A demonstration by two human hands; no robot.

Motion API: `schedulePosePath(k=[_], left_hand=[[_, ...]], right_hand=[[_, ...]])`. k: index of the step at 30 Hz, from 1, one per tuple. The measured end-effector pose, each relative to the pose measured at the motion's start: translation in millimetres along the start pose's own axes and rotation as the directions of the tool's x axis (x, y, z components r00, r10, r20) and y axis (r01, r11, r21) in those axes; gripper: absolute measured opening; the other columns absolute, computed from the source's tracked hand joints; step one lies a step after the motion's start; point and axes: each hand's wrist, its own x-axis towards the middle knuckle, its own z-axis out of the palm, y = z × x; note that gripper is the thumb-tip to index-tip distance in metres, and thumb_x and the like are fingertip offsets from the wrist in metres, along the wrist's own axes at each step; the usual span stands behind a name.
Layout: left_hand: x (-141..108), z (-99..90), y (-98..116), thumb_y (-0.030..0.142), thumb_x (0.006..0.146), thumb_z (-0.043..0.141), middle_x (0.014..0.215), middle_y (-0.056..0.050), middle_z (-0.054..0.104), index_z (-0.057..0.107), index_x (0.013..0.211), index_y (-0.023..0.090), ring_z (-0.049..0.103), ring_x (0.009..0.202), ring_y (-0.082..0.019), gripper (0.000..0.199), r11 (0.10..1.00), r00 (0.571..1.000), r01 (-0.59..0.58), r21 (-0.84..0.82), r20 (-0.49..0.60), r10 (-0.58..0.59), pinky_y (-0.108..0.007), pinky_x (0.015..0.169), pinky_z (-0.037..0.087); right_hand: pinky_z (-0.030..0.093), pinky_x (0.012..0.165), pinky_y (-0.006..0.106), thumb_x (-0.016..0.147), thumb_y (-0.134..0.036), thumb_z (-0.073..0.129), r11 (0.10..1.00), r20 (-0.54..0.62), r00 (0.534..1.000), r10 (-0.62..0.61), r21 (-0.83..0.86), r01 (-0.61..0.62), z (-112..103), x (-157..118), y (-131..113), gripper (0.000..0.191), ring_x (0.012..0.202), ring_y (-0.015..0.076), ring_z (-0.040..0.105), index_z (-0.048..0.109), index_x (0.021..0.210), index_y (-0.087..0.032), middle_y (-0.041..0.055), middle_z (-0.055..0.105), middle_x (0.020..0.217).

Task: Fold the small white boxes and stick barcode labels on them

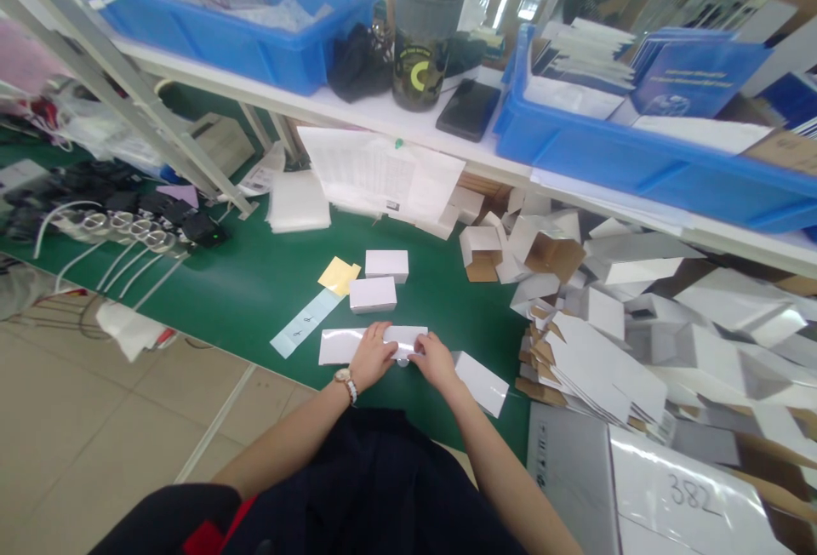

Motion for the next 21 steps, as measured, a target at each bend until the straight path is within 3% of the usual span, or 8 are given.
schedulePosePath(k=[9, 14, 18, 21], left_hand=[[1, 0.9, -1, 0.01, 0.078, 0.072, 0.14, -0.015, 0.047, 0.068, 0.082, 0.017, 0.041, 0.128, -0.036, 0.01, 1.0, 1.0, 0.003, -0.013, 0.004, -0.003, -0.057, 0.11, 0.036], [1, 2.3, -1, 0.008, 0.076, 0.071, 0.14, -0.014, 0.047, 0.069, 0.084, 0.018, 0.041, 0.128, -0.036, 0.013, 1.0, 1.0, 0.008, -0.017, 0.005, -0.008, -0.059, 0.108, 0.037], [2, 1.3, -1, 0.01, 0.079, 0.07, 0.139, -0.014, 0.049, 0.069, 0.081, 0.018, 0.042, 0.128, -0.036, 0.008, 1.0, 1.0, 0.005, -0.014, 0.008, -0.005, -0.059, 0.108, 0.038], [2, -1.2, -1, 0.01, 0.079, 0.071, 0.138, -0.014, 0.049, 0.068, 0.08, 0.018, 0.042, 0.127, -0.035, 0.009, 1.0, 1.0, 0.002, -0.012, 0.018, -0.002, -0.057, 0.108, 0.039]], right_hand=[[0.039, 0.088, 0.035, 0.088, -0.023, 0.067, 0.941, 0.101, 0.946, -0.308, -0.113, 0.318, -6, 3, -18, 0.002, 0.095, 0.0232, 0.063, 0.069, 0.09, -0.022, 0.0062, 0.069, 0.099], [0.04, 0.089, 0.036, 0.091, -0.023, 0.063, 0.916, 0.131, 0.927, -0.352, -0.153, 0.37, -4, 6, -15, 0.01, 0.098, 0.0249, 0.064, 0.07, 0.097, -0.022, 0.009, 0.071, 0.104], [0.041, 0.089, 0.037, 0.091, -0.033, 0.065, 0.913, 0.128, 0.927, -0.351, -0.171, 0.37, -1, 7, -15, 0.015, 0.097, 0.0266, 0.064, 0.069, 0.097, -0.02, 0.0102, 0.071, 0.101], [0.04, 0.089, 0.036, 0.092, -0.024, 0.061, 0.903, 0.135, 0.917, -0.376, -0.17, 0.395, -1, 4, -14, 0.012, 0.1, 0.0257, 0.063, 0.068, 0.101, -0.02, 0.0097, 0.07, 0.104]])
